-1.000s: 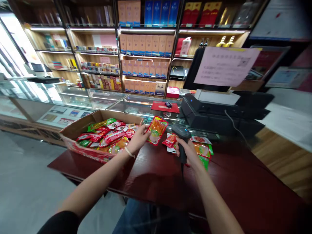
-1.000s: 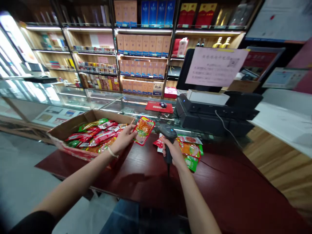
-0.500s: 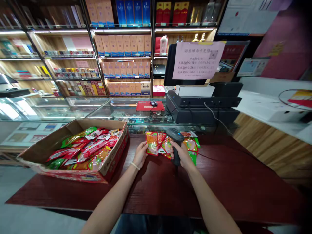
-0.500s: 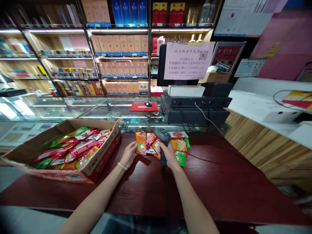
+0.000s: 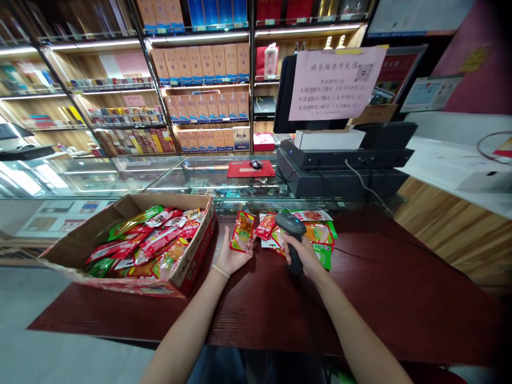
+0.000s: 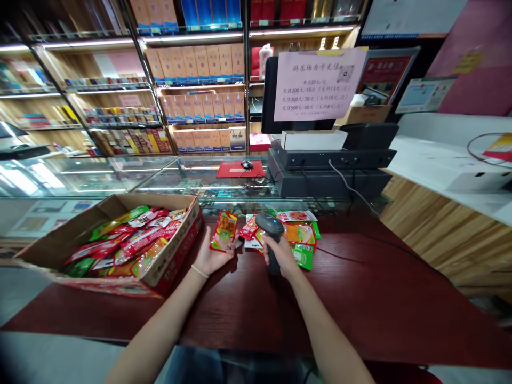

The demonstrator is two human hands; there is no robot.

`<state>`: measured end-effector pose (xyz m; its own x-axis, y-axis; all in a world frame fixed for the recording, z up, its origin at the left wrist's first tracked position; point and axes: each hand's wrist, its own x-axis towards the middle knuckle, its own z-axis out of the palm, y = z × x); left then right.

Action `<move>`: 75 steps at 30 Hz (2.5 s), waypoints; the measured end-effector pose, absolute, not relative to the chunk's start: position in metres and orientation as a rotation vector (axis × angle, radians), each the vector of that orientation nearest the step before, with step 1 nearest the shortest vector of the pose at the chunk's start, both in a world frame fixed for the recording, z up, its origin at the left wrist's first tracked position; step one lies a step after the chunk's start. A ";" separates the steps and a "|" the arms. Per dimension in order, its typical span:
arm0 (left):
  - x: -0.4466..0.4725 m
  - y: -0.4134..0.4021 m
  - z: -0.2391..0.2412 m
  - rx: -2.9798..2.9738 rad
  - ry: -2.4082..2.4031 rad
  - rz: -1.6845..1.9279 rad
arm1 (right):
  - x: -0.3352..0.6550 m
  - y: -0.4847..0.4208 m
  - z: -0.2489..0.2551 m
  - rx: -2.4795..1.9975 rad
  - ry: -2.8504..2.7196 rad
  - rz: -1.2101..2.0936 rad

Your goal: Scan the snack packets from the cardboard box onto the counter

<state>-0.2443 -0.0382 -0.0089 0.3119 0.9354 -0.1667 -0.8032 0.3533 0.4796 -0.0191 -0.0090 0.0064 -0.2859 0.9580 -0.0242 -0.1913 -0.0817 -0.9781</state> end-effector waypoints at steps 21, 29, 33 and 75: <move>-0.242 -0.003 -0.054 0.929 1.234 1.660 | -0.020 -0.014 0.012 -1.047 -1.326 1.616; -0.242 -0.002 -0.055 0.926 1.229 1.635 | -0.017 -0.014 0.015 -1.025 -1.366 1.613; -0.244 -0.002 -0.058 1.018 1.317 1.726 | -0.014 -0.009 0.014 -1.006 -1.290 1.624; -0.404 -0.118 0.128 2.000 1.853 1.133 | -0.111 -0.062 0.083 -0.831 -1.415 1.626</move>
<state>-0.4035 -0.1181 0.1281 -0.0727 0.9146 0.3977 0.7707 -0.2016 0.6045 -0.1113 -0.0624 0.0827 -0.4575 0.8887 0.0291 -0.1513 -0.0455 -0.9874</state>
